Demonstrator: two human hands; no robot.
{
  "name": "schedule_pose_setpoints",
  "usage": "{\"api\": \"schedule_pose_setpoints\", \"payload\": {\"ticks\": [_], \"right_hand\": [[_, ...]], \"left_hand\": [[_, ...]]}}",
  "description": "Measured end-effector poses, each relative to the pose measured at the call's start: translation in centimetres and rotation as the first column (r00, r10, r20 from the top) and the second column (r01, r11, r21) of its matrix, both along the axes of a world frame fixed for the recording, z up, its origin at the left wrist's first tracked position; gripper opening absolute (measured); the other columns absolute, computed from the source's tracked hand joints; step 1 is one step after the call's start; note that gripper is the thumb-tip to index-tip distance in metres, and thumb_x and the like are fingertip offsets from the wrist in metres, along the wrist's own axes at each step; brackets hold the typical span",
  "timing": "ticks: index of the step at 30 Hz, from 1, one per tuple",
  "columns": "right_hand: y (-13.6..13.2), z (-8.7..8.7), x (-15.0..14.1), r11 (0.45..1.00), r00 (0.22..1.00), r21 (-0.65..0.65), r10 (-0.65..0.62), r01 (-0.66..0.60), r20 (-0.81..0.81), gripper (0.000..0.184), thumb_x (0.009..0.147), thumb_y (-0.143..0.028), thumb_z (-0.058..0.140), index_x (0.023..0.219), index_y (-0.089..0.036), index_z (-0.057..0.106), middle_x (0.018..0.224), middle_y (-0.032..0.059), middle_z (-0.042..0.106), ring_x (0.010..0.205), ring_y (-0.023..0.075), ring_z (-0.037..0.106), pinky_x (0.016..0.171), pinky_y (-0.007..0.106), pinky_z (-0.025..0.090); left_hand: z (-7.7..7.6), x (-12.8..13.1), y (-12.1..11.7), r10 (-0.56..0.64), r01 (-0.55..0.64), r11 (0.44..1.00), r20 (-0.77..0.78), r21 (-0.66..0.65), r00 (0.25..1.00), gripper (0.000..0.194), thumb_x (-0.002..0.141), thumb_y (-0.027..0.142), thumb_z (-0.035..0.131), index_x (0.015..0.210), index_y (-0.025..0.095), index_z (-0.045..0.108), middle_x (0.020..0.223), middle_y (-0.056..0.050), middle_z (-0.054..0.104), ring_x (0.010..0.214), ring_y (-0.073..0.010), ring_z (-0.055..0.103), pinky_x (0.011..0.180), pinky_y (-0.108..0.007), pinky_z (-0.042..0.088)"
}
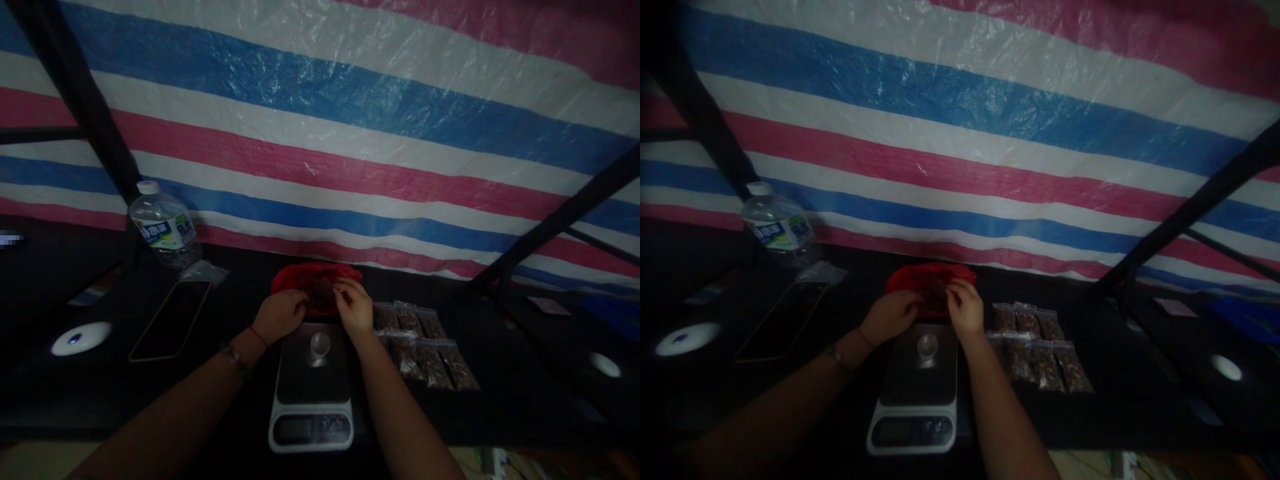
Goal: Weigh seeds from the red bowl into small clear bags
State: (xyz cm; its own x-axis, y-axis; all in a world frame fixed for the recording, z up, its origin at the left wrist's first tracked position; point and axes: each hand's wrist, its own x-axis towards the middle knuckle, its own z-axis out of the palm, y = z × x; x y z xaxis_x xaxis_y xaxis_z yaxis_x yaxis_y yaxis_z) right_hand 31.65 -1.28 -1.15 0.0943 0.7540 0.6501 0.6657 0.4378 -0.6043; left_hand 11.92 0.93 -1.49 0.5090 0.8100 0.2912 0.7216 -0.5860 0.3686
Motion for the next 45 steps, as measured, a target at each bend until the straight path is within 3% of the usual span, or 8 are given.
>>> {"api": "schedule_pose_setpoints", "payload": {"ticks": [5,11,16,20,23,26,32,45], "right_hand": [[0.0,0.0,0.0,1.000,0.999,0.010,0.004,-0.004,0.033,0.019,0.085,-0.024,0.053,0.095,-0.022,0.069,0.099,0.0080,0.068,0.097,0.0200,0.061,0.090,0.036,0.049],[0.3,-0.1,-0.2,0.992,0.973,-0.114,-0.016,0.043,0.230,0.031,0.081,-0.029,0.060,0.110,-0.019,0.065,0.108,0.0110,0.066,0.104,0.0251,0.057,0.096,0.043,0.043],[-0.4,0.7,0.6,0.953,0.942,-0.278,0.194,-0.116,0.274,0.028,0.081,-0.029,0.062,0.107,-0.021,0.065,0.105,0.0082,0.066,0.102,0.0219,0.058,0.092,0.038,0.045],[-0.8,1.0,1.9,0.921,0.889,-0.346,0.303,-0.179,0.345,0.039,0.067,-0.020,0.073,0.105,-0.020,0.064,0.107,0.0071,0.063,0.103,0.0219,0.057,0.091,0.036,0.045],[-0.5,0.9,2.1,0.917,0.873,-0.376,0.288,-0.133,0.393,0.017,0.071,-0.012,0.067,0.086,-0.020,0.066,0.091,0.0048,0.064,0.088,0.0193,0.060,0.082,0.033,0.047],[0.0,1.4,1.6,0.945,0.894,-0.316,0.209,-0.081,0.397,0.011,0.078,-0.012,0.058,0.079,-0.020,0.065,0.082,0.0039,0.065,0.080,0.0184,0.060,0.077,0.031,0.046],[0.5,2.5,0.1,0.996,0.933,-0.054,-0.051,0.075,0.356,0.016,0.086,-0.021,0.050,0.092,-0.019,0.065,0.090,0.0080,0.067,0.085,0.0216,0.060,0.080,0.034,0.046],[0.0,2.9,-0.6,0.998,0.966,-0.037,-0.034,0.045,0.258,0.021,0.088,-0.025,0.047,0.092,-0.021,0.067,0.091,0.0071,0.069,0.084,0.0205,0.063,0.080,0.033,0.049]], "left_hand": [[0.2,0.0,-0.1,-0.008,0.007,1.000,-0.007,-0.016,1.000,0.024,0.081,0.017,0.045,0.091,0.021,0.067,0.090,-0.005,0.069,0.083,-0.0191,0.063,0.075,-0.030,0.047],[0.4,0.1,-0.2,-0.029,0.029,0.999,0.007,-0.018,1.000,0.024,0.082,0.017,0.045,0.094,0.022,0.066,0.093,-0.004,0.069,0.083,-0.0185,0.063,0.075,-0.029,0.047],[0.3,0.1,-0.3,-0.033,0.034,0.999,0.013,-0.026,0.999,0.025,0.081,0.017,0.046,0.093,0.022,0.067,0.092,-0.004,0.069,0.082,-0.0185,0.063,0.074,-0.028,0.047],[0.2,0.0,-0.2,-0.033,0.034,0.999,0.035,-0.031,0.999,0.028,0.080,0.016,0.046,0.095,0.023,0.068,0.095,-0.004,0.069,0.084,-0.0185,0.063,0.076,-0.029,0.047],[0.0,-0.1,-0.1,-0.036,0.037,0.998,0.021,-0.053,0.999,0.027,0.080,0.017,0.046,0.094,0.023,0.069,0.093,-0.005,0.070,0.083,-0.0186,0.064,0.075,-0.028,0.047],[-0.1,-0.1,-0.1,-0.048,0.047,0.996,-0.009,-0.070,0.999,0.025,0.079,0.019,0.047,0.088,0.022,0.070,0.085,-0.005,0.070,0.079,-0.0188,0.064,0.072,-0.028,0.047],[-0.3,-0.2,0.0,-0.159,0.159,0.985,0.005,-0.070,0.987,0.028,0.077,0.016,0.046,0.087,0.022,0.071,0.087,-0.005,0.071,0.081,-0.0192,0.064,0.075,-0.029,0.047],[-1.1,-0.6,0.7,-0.287,0.304,0.943,0.134,-0.136,0.948,0.039,0.072,0.008,0.042,0.094,0.020,0.072,0.092,-0.005,0.073,0.088,-0.0167,0.066,0.084,-0.026,0.048]]}}
